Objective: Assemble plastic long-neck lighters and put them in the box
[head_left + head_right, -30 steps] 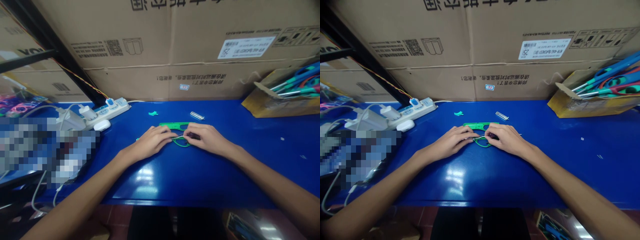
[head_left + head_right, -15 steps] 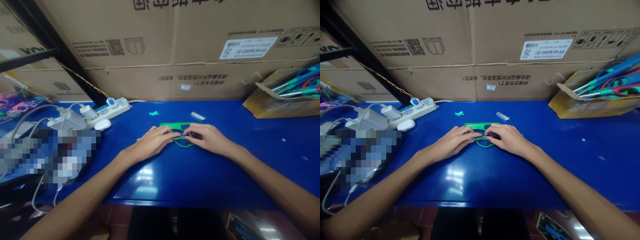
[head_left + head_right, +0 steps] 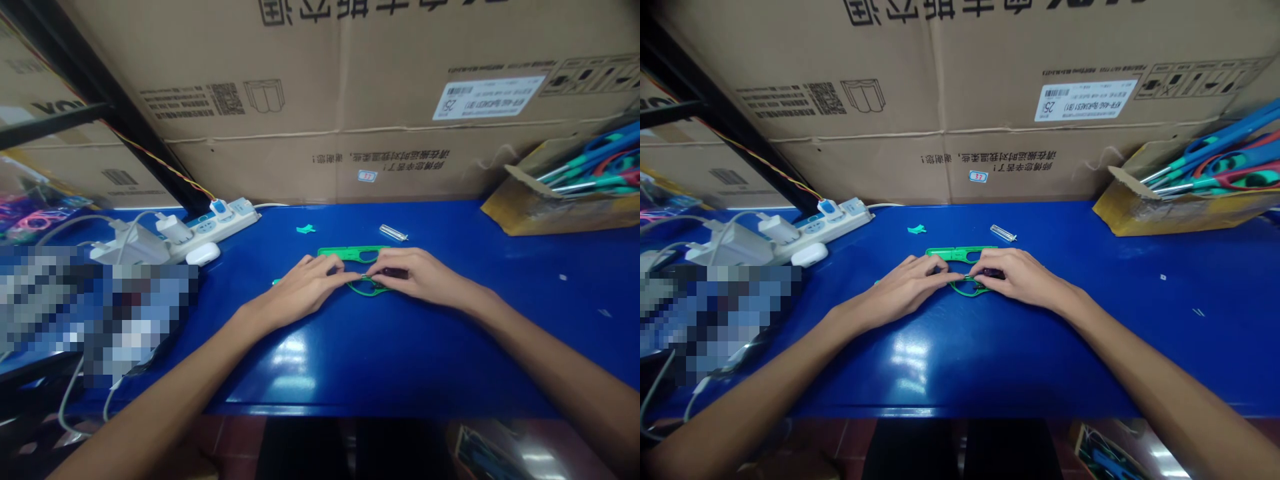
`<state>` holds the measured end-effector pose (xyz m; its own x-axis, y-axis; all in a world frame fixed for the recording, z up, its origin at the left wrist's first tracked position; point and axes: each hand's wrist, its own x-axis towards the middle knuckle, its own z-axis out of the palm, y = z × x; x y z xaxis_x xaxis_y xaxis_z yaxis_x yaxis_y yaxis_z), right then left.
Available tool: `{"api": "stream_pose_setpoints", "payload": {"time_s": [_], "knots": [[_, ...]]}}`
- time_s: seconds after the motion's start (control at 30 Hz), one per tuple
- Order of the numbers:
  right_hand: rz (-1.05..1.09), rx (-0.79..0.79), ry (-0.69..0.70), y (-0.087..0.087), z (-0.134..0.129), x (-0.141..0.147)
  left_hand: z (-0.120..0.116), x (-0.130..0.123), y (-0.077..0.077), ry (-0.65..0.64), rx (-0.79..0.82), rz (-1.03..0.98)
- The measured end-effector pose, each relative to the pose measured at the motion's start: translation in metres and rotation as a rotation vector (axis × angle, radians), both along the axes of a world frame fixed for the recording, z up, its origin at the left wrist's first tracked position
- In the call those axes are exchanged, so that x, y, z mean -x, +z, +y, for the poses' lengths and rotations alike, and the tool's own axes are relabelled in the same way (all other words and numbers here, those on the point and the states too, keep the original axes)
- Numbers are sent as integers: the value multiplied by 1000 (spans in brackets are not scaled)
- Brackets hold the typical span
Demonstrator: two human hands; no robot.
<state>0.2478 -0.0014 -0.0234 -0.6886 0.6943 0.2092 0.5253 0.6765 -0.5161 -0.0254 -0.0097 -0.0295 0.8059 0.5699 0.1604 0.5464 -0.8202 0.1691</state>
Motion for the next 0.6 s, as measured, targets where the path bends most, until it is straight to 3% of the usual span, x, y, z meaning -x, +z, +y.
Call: {"api": "stream_pose_setpoints", "payload": {"time_s": [0.2, 0.6], "knots": [[-60, -9, -16, 3, -2, 1, 0, -1, 1, -1, -9, 20], [-354, -94, -19, 28, -12, -10, 1, -2, 0, -9, -5, 33]]}}
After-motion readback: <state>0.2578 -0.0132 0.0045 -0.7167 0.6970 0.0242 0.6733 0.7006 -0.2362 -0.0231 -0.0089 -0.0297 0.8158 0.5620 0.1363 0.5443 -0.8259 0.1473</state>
